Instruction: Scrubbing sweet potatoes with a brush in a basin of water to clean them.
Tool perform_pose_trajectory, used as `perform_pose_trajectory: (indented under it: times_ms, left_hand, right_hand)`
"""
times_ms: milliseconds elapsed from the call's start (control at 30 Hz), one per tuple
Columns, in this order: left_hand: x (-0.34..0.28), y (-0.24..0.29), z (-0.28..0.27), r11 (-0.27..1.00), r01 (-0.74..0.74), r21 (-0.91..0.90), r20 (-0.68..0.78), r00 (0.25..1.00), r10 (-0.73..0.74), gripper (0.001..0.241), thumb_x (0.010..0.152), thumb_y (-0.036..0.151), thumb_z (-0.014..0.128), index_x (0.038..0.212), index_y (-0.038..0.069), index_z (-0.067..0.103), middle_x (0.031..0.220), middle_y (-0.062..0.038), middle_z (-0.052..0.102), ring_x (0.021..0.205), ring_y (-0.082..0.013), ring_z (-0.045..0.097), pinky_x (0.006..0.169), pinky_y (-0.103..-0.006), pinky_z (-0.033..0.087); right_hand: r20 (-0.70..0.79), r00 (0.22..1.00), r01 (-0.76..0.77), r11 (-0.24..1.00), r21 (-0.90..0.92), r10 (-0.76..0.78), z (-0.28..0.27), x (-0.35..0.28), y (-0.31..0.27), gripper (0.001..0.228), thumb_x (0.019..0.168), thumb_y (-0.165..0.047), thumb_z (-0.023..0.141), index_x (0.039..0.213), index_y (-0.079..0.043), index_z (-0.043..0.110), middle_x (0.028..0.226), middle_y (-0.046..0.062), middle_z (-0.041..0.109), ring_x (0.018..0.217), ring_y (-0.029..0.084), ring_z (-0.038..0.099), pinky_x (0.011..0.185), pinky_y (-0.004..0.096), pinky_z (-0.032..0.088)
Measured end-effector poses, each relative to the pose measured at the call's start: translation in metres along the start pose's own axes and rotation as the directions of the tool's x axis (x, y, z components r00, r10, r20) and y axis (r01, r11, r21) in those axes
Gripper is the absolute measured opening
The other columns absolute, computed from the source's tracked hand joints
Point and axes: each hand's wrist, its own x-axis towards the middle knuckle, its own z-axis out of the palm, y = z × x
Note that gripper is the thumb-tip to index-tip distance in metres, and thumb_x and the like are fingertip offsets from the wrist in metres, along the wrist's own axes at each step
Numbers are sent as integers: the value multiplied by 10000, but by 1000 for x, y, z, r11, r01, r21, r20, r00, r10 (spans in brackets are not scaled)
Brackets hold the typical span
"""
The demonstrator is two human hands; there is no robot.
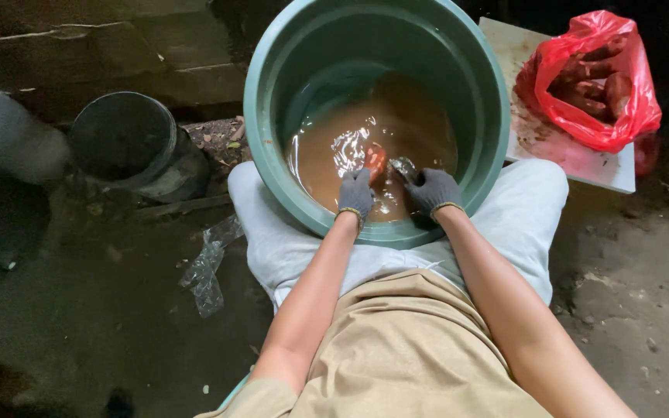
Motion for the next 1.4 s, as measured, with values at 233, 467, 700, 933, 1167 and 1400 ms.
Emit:
perform_pose_trajectory:
  times_ms: [233,467,700,933,1167,1400]
  left_hand:
    - [-17,38,-18,470,-477,743,375,878,299,341,1000,329,402,1225,100,516,1202,-238,627,1120,-443,662,1011,-494,523]
    - [-69,139,-26,435,-268,859,382,902,-198,615,1030,549,163,1508,175,259,1416,-237,589,1363,-430,536,1170,-594,371]
    - [-3,131,-13,405,-207,890,310,929,-205,732,954,694,416,1380,134,618,1393,-125,656,1341,-376,577,1152,-522,428]
    - [67,53,-26,-95,-439,893,449,885,127,185,894,352,632,894,201,739,865,-49,754,884,-310,763,729,-490,598]
    - [-10,145,-22,248,-412,877,429,903,-17,417,1016,494,520,1032,102,660,1015,-153,755,1045,-380,722,892,-520,555]
    - [9,125,-40,366,-294,883,258,955,145,513,981,675,418,935,191,580,925,-138,716,961,-366,728,828,-514,565]
  right_hand:
    - [-118,993,-8,985,171,28,34,48,35,474,804,-540,701,956,-91,707,963,204,729,995,414,698,840,524,573]
    - [-50,998,-20,954,299,36,22,75,26,709,817,-649,690,960,45,724,1020,279,720,1054,481,665,885,572,530]
    - [110,989,-131,911,390,95,-43,87,-20,867,737,-760,760,978,73,751,1020,311,721,1094,492,659,911,576,522]
    - [138,987,-123,924,361,77,22,98,40,774,765,-671,779,977,73,735,1022,303,718,1081,482,659,911,569,535]
    - [132,991,-37,961,272,1,8,84,26,626,807,-648,711,1011,-57,726,1037,192,741,1069,389,683,876,525,566]
    - [145,987,-114,919,377,63,-8,102,18,617,816,-579,744,1064,-14,730,1056,240,735,1082,409,681,909,515,554]
